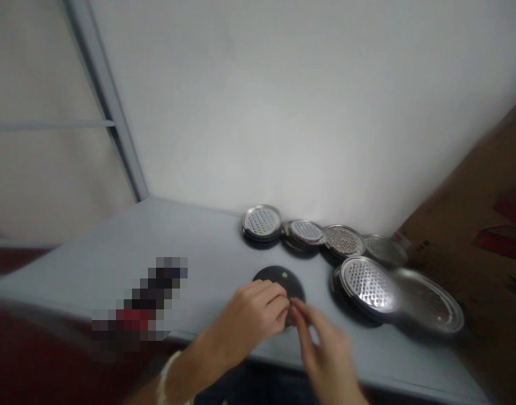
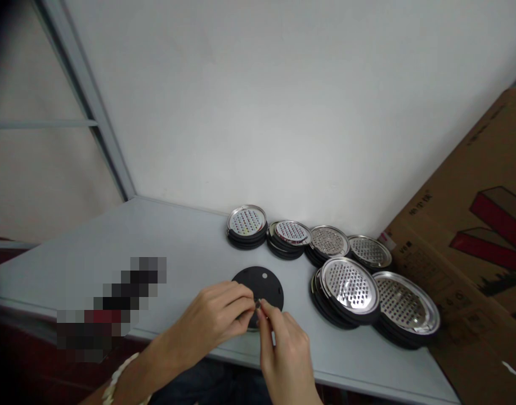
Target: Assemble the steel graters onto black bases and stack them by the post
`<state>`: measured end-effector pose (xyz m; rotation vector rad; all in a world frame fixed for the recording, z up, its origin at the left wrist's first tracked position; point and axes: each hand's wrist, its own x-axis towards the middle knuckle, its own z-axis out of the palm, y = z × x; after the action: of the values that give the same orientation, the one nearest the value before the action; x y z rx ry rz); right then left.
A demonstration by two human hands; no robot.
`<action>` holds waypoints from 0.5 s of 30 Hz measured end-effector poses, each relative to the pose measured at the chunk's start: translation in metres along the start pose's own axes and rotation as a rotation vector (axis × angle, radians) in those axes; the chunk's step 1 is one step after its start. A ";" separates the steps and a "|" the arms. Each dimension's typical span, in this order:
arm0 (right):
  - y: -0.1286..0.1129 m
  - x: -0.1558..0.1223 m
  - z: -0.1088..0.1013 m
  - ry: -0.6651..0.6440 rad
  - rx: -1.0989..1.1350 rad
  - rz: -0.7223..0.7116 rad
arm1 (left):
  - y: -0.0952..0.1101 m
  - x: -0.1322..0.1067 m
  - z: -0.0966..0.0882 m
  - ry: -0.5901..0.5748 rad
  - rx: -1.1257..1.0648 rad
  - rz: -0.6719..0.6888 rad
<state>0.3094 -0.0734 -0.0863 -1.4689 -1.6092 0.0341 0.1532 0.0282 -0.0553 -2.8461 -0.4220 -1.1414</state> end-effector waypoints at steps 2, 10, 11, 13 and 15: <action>0.002 -0.001 0.001 0.013 -0.013 0.007 | 0.001 0.000 0.001 -0.020 0.006 0.013; -0.002 0.001 0.001 0.001 -0.024 -0.018 | -0.002 0.000 0.003 -0.043 -0.009 0.024; -0.003 0.001 0.000 -0.012 -0.034 -0.031 | -0.002 0.000 0.003 -0.045 -0.006 0.029; -0.005 0.001 -0.001 -0.023 -0.057 -0.060 | -0.002 -0.001 0.004 -0.038 -0.003 0.039; -0.006 0.000 -0.003 -0.023 -0.085 -0.101 | -0.001 -0.001 0.006 -0.015 -0.001 0.038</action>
<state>0.3065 -0.0762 -0.0811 -1.4534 -1.7196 -0.0764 0.1562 0.0294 -0.0603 -2.8521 -0.3662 -1.1141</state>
